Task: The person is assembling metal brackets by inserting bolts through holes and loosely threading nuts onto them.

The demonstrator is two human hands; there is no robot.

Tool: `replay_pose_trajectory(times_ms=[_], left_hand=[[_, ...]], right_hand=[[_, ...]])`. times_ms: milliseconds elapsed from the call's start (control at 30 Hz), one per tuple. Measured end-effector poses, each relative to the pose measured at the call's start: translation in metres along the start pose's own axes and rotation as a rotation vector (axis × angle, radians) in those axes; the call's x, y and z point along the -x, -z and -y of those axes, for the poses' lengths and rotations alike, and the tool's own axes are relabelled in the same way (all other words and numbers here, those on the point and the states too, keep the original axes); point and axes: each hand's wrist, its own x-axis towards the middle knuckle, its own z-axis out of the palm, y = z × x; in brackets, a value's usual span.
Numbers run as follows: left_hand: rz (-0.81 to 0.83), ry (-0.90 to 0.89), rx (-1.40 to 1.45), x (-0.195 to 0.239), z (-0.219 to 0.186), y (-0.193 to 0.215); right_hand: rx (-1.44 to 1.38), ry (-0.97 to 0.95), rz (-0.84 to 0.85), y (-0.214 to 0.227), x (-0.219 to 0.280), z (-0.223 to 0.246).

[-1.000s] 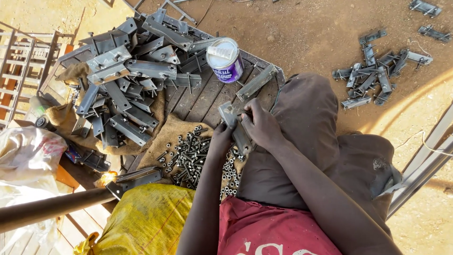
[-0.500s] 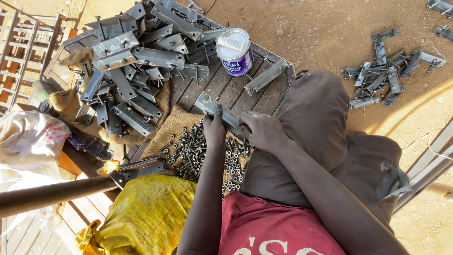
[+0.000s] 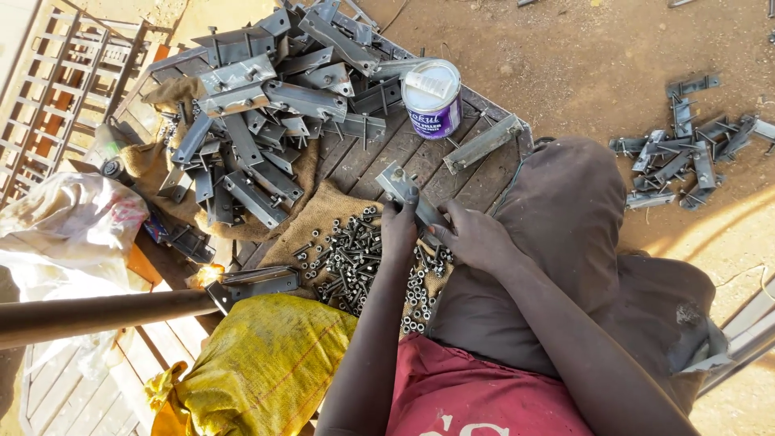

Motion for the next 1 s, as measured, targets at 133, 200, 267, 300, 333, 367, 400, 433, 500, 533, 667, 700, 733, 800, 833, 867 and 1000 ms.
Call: replay_pose_trajectory(times_ms=[133,200,267,300,333,367,400,433,500,533,667,700,733,800,833,867,1000], left_hand=[[0.056,0.021,0.017,0.014,-0.012,-0.009],[0.134,0.059,0.012,0.011,-0.009,-0.008],[0.188,0.086,-0.002,0.018,-0.023,-0.008],[0.234,0.112,-0.017,0.022,-0.031,-0.005],[0.23,0.111,-0.018,0.018,-0.032,0.0],[0.311,0.1,-0.05,0.014,-0.032,0.006],[0.391,0.088,-0.083,0.009,-0.033,0.011],[0.391,0.086,-0.084,0.008,-0.033,0.011],[0.479,0.057,0.144,0.007,-0.032,0.011],[0.482,0.057,0.142,0.007,-0.032,0.012],[0.579,-0.043,0.272,0.021,-0.042,0.005],[0.584,-0.064,0.334,0.029,-0.047,0.002],[0.593,-0.059,0.334,0.029,-0.044,-0.003],[0.481,0.019,0.221,0.03,-0.041,-0.008],[0.486,0.018,0.217,0.025,-0.036,-0.009],[0.368,0.058,0.213,0.02,-0.031,-0.012],[0.03,0.115,0.167,0.01,-0.029,-0.012]], right_hand=[[-0.014,-0.023,-0.017,-0.002,-0.005,-0.006],[-0.067,-0.005,-0.046,0.003,-0.001,-0.003],[-0.113,-0.002,-0.059,0.008,0.001,-0.004],[-0.161,0.007,-0.066,0.008,0.001,-0.002],[-0.163,0.01,-0.063,0.005,-0.003,-0.01],[-0.317,0.078,-0.062,0.002,-0.008,-0.017],[-0.472,0.146,-0.06,-0.001,-0.013,-0.024],[-0.472,0.148,-0.061,-0.002,-0.013,-0.023],[-0.871,0.176,-0.057,-0.004,-0.011,-0.021],[-0.873,0.176,-0.059,0.005,-0.002,-0.009],[-1.01,0.041,-0.109,0.019,0.018,0.008],[-1.045,0.01,-0.122,0.017,0.018,0.006],[-1.045,0.005,-0.131,0.014,0.014,-0.001],[-0.886,0.159,-0.143,0.004,0.002,-0.012],[-0.888,0.16,-0.148,-0.002,-0.002,-0.016],[-0.781,0.18,-0.132,-0.008,-0.006,-0.021],[-0.385,0.202,-0.053,0.008,0.013,-0.003]])
